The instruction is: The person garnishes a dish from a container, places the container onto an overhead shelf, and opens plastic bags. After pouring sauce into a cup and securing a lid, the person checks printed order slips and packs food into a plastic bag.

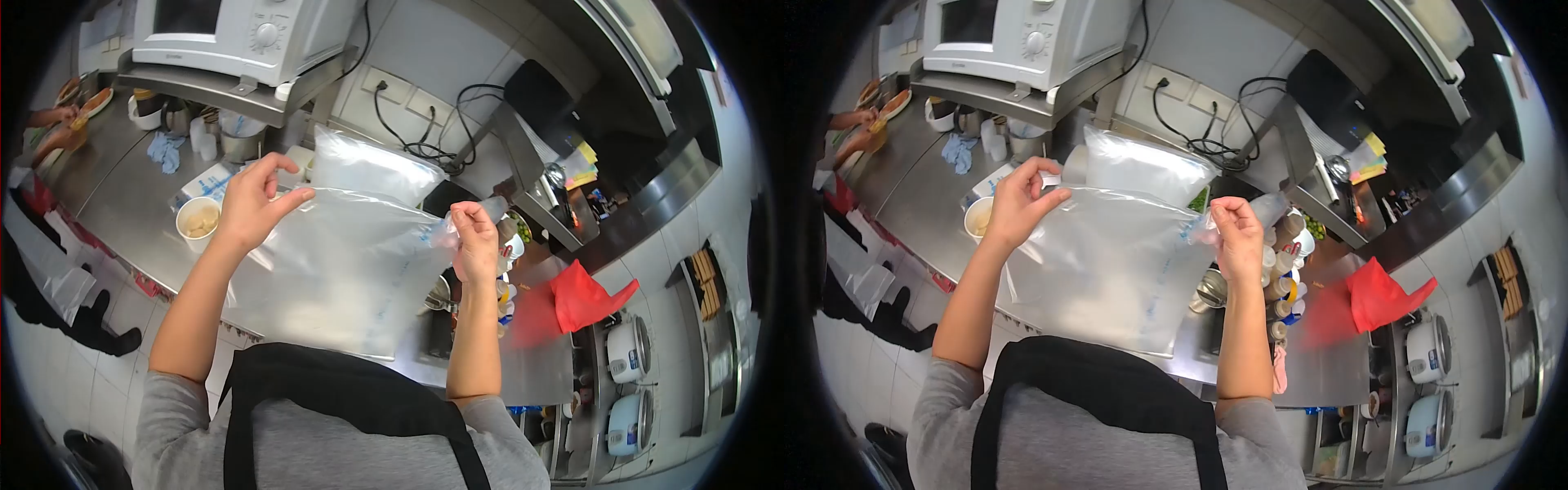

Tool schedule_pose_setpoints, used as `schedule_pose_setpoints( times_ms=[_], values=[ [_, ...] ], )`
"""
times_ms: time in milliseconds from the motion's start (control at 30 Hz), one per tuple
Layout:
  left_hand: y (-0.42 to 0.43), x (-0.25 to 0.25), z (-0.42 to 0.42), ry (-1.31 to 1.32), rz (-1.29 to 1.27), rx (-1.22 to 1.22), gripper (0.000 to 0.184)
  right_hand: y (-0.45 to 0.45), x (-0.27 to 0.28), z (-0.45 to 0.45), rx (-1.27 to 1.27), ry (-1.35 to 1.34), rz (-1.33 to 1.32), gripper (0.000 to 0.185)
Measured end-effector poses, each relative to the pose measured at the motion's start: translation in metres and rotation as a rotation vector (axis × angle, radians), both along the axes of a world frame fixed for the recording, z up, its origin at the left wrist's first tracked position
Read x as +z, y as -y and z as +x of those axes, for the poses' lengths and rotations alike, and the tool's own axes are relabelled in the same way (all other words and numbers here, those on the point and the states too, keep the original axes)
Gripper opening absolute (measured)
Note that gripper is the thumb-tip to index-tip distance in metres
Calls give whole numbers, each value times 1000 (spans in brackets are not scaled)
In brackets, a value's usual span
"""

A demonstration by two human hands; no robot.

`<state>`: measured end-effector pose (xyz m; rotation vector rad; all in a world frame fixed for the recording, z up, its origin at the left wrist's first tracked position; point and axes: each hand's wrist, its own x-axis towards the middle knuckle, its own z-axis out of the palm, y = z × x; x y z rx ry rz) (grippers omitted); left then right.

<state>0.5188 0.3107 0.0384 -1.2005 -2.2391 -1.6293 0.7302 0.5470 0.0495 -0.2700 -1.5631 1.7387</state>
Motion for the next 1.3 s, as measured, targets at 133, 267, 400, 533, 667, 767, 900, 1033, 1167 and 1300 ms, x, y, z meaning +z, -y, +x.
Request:
schedule_pose_setpoints(
  times_ms=[133,267,400,533,667,767,900,1033,1167,1300],
  values=[
    [-5,31,24,-125,29,-282,39,21,3,-15,76,13,304,7],
    [-44,28,56,115,-78,-682,28,46,0,-28,47,41,597,7],
    [-58,2,61,533,-46,-1027,16,49,6,-23,-208,25,934,7],
    [-42,-18,53,679,-103,-1043,10,5,4,-7,-442,136,832,7],
    [-20,-53,24,549,-236,-1095,14,-35,-2,0,-151,-336,383,16],
    [-18,-70,21,648,-181,-1082,14,-21,6,2,263,-425,71,26],
    [-25,-41,22,465,-126,-1104,11,22,-2,-23,579,-34,0,28],
    [-19,-22,8,480,2,-1051,22,-1,-18,-14,736,674,388,10],
    [-13,-39,12,936,133,-1199,25,-6,-23,-7,736,337,153,10],
    [-16,-59,30,863,-247,-1425,15,18,-6,-8,752,-192,-345,22]
  ],
)
